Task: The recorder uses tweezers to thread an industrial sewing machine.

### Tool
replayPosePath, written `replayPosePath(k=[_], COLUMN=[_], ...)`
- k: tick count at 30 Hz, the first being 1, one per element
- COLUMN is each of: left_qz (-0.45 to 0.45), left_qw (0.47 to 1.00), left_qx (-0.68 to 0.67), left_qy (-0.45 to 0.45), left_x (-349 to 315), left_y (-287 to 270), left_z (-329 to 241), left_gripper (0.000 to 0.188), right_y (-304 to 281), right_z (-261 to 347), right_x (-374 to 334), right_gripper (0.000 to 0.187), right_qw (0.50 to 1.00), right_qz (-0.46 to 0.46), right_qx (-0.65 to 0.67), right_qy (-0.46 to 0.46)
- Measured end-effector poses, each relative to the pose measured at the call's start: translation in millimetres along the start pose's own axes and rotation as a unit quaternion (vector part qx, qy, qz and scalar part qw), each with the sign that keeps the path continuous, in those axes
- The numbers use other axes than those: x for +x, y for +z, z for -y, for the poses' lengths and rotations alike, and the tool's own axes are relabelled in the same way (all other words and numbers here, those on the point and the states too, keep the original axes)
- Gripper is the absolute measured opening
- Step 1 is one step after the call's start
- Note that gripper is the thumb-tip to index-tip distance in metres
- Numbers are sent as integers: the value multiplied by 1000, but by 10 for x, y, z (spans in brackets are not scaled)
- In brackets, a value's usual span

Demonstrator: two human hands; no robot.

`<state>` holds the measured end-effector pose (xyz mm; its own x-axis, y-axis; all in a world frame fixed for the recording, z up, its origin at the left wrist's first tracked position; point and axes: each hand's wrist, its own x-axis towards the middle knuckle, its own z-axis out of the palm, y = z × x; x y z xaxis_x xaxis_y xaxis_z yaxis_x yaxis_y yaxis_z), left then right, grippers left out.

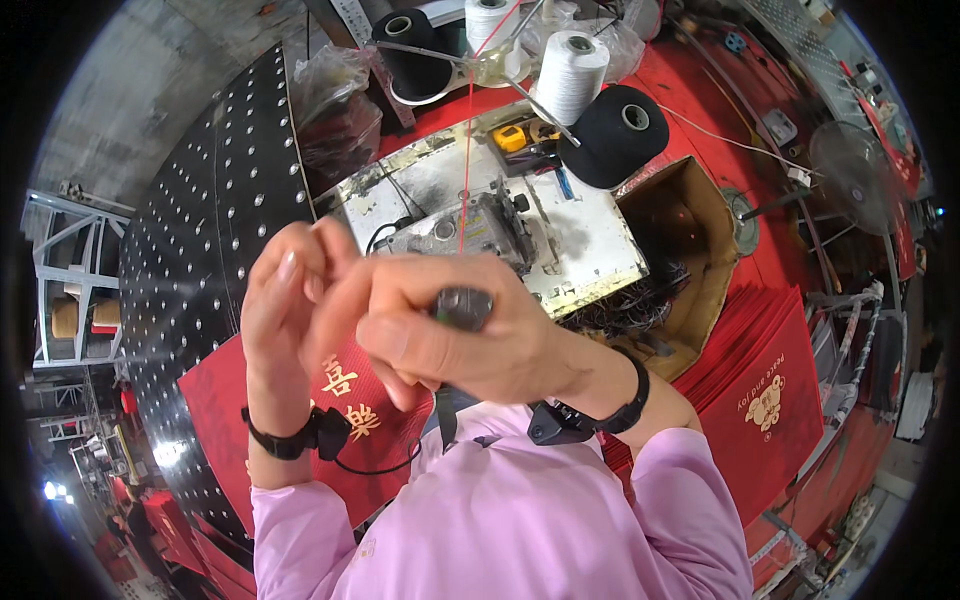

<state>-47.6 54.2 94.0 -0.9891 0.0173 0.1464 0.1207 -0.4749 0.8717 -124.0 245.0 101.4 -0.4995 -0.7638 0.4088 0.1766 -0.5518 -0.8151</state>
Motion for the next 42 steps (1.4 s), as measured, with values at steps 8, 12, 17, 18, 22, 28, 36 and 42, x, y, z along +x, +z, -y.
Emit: replayPosePath(k=[8, 12, 17, 18, 22, 28, 36, 42], left_qz=[15, -12, -61, -45, -56, -168, -208, 75], left_qw=[998, 974, 910, 900, 870, 576, 567, 748], left_qx=[13, 214, 400, 423, 476, 773, 705, 551], left_qy=[51, 68, 91, 96, 119, 208, 371, 362], left_x=[-46, -131, 122, 199, 450, 177, -1031, -1553], left_y=[-770, -1049, -1431, -1522, -1918, -2311, -1443, -346], left_z=[-247, -225, -237, -243, -140, 491, 878, 1368], left_gripper=[32, 30, 24, 23, 22, 18, 33, 40], right_y=[-332, -408, -343, -323, -344, -282, 139, 494], right_z=[-11, 41, 82, 52, -180, -825, -1533, -1670], right_x=[-63, -146, -204, -207, -163, -390, -1014, -1470], right_gripper=[34, 34, 39, 41, 34, 28, 15, 10], right_qw=[966, 991, 993, 992, 992, 966, 815, 600], right_qz=[-76, -117, -78, -71, -44, -45, 11, 78], right_qx=[243, 49, -6, -48, -106, -256, -577, -792], right_qy=[-35, -40, -92, -94, -59, 6, -58, -87])
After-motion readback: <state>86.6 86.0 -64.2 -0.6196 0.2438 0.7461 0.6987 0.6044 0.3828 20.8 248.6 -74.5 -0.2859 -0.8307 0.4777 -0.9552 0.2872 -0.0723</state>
